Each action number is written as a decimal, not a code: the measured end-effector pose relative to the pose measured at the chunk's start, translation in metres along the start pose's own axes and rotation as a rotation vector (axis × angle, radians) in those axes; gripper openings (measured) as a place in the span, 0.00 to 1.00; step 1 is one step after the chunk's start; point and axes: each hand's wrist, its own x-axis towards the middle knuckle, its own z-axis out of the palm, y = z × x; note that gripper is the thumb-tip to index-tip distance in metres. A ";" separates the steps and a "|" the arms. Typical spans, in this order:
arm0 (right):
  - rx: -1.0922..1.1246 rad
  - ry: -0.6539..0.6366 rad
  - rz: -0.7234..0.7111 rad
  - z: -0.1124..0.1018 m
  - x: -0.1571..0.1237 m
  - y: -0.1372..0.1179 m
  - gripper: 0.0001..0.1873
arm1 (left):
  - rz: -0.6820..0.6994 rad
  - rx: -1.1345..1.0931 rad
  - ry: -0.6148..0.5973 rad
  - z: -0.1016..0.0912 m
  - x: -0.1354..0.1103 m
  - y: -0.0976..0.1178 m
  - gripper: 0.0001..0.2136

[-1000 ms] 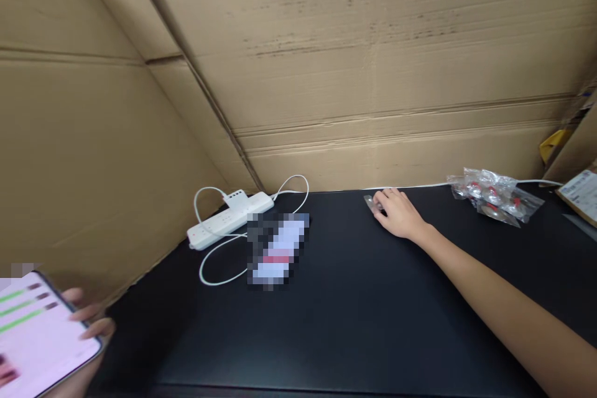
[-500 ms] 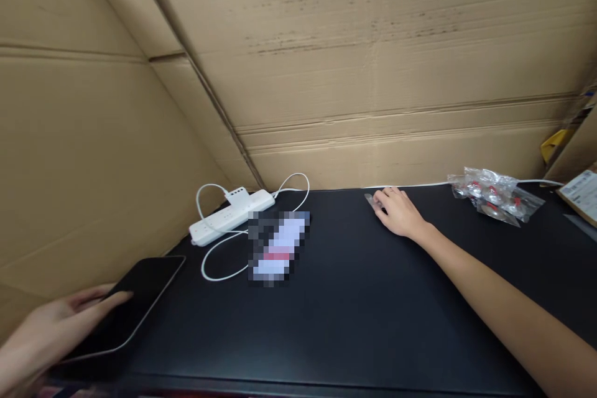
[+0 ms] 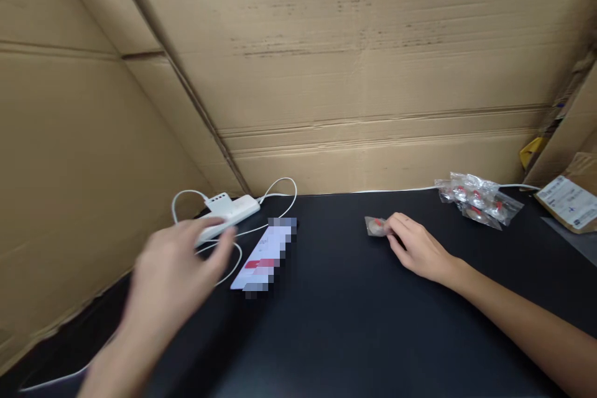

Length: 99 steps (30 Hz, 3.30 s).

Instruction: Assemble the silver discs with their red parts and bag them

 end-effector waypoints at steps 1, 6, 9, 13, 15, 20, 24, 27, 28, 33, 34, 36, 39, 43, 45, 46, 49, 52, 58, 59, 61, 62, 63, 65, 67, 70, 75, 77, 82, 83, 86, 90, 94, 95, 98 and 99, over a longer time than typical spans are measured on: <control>0.035 0.018 0.017 -0.001 -0.002 -0.001 0.08 | 0.113 -0.096 -0.026 0.008 0.003 0.030 0.15; 0.111 0.115 0.029 0.000 -0.001 -0.001 0.09 | 0.394 -0.553 -0.438 0.081 0.027 0.146 0.17; 0.120 0.198 0.026 -0.002 0.001 0.001 0.10 | 0.226 -0.660 -0.650 0.117 0.027 0.171 0.21; 0.138 0.319 0.009 -0.002 0.003 0.001 0.10 | -0.026 -0.904 -0.880 0.118 0.010 0.174 0.18; 0.137 0.329 0.008 0.000 0.004 0.000 0.09 | -0.165 -1.133 -1.043 0.109 0.003 0.171 0.15; 0.155 0.313 0.010 0.002 0.005 -0.005 0.12 | -0.210 -1.386 -1.190 0.094 0.000 0.167 0.14; 0.167 0.289 -0.065 -0.005 0.003 -0.012 0.09 | -0.218 -1.389 -1.315 0.091 0.001 0.167 0.23; 0.187 0.352 -0.074 -0.008 0.003 -0.018 0.10 | -0.272 -1.448 -1.492 0.093 0.001 0.166 0.27; 0.192 0.370 -0.067 -0.009 0.003 -0.019 0.10 | -0.284 -1.467 -1.520 0.095 0.001 0.166 0.25; 0.119 0.335 -0.113 -0.008 0.005 -0.016 0.11 | -0.398 -1.611 -1.171 0.109 0.006 0.160 0.09; 0.105 0.336 -0.117 -0.008 0.006 -0.014 0.11 | -0.433 -1.622 -1.083 0.111 0.009 0.158 0.09; 0.075 0.338 -0.101 -0.009 0.007 -0.010 0.09 | -0.468 -1.628 -0.952 0.114 0.016 0.154 0.08; 0.016 0.296 -0.048 -0.010 0.008 -0.003 0.07 | -0.438 -1.653 -0.801 0.116 0.025 0.148 0.06; 0.003 0.263 0.011 -0.011 0.007 -0.001 0.05 | -0.394 -1.652 -0.614 0.118 0.027 0.145 0.10; 0.084 0.279 0.067 -0.010 0.008 -0.002 0.02 | -0.378 -1.632 -0.554 0.118 0.026 0.146 0.12; 0.155 0.283 0.123 -0.009 0.008 -0.003 0.03 | -0.363 -1.622 -0.534 0.118 0.024 0.147 0.13; 0.462 0.257 0.339 -0.003 0.011 -0.003 0.10 | -0.276 -1.583 -0.476 0.117 0.021 0.150 0.15; 0.754 0.226 0.521 0.004 0.012 -0.002 0.14 | -0.160 -1.474 -0.403 0.117 0.017 0.154 0.13; 1.036 0.285 0.774 0.008 0.011 -0.011 0.17 | -0.021 -1.289 -0.324 0.114 0.012 0.158 0.11; 1.055 0.295 0.787 0.008 0.011 -0.013 0.17 | -0.024 -1.288 -0.309 0.114 0.011 0.159 0.11; 1.050 0.334 0.805 0.008 0.012 -0.016 0.17 | -0.051 -1.339 -0.306 0.115 0.009 0.160 0.11; 1.029 0.366 0.810 0.008 0.013 -0.017 0.16 | -0.077 -1.391 -0.329 0.115 0.009 0.161 0.11; 1.007 0.401 0.813 0.008 0.014 -0.017 0.15 | -0.109 -1.453 -0.366 0.115 0.008 0.162 0.11; 0.996 0.460 0.814 0.007 0.015 -0.016 0.14 | -0.189 -1.577 -0.459 0.115 0.008 0.163 0.10; 1.058 0.473 0.797 0.007 0.015 -0.014 0.13 | -0.257 -1.672 -0.535 0.115 0.008 0.162 0.14; 1.216 0.440 0.755 0.005 0.014 -0.010 0.13 | -0.301 -1.697 -0.553 0.116 0.009 0.161 0.19; 1.331 0.328 0.730 0.006 0.012 -0.006 0.13 | -0.301 -1.656 -0.538 0.120 0.007 0.160 0.12; 1.305 0.353 0.746 0.007 0.012 -0.006 0.14 | -0.298 -1.658 -0.552 0.120 0.005 0.161 0.11; 1.306 0.427 0.788 0.006 0.014 -0.011 0.15 | -0.267 -1.665 -0.560 0.118 0.004 0.164 0.11; 1.313 0.428 0.792 0.005 0.014 -0.011 0.16 | -0.257 -1.670 -0.569 0.117 0.004 0.164 0.11; 1.320 0.434 0.816 0.005 0.014 -0.011 0.18 | -0.232 -1.686 -0.614 0.118 0.003 0.164 0.10; 1.299 0.465 0.845 0.007 0.014 -0.011 0.19 | -0.234 -1.763 -0.676 0.120 0.000 0.165 0.07; 1.272 0.471 0.828 0.007 0.014 -0.010 0.19 | -0.225 -1.825 -0.693 0.118 -0.002 0.167 0.07; 1.275 0.456 0.816 0.007 0.013 -0.010 0.18 | -0.209 -1.830 -0.693 0.116 -0.002 0.167 0.07; 1.332 0.407 0.777 0.004 0.012 -0.007 0.15 | -0.161 -1.831 -0.705 0.112 -0.001 0.168 0.07; 1.362 0.399 0.767 0.003 0.011 -0.005 0.13 | -0.159 -1.820 -0.713 0.112 -0.001 0.168 0.07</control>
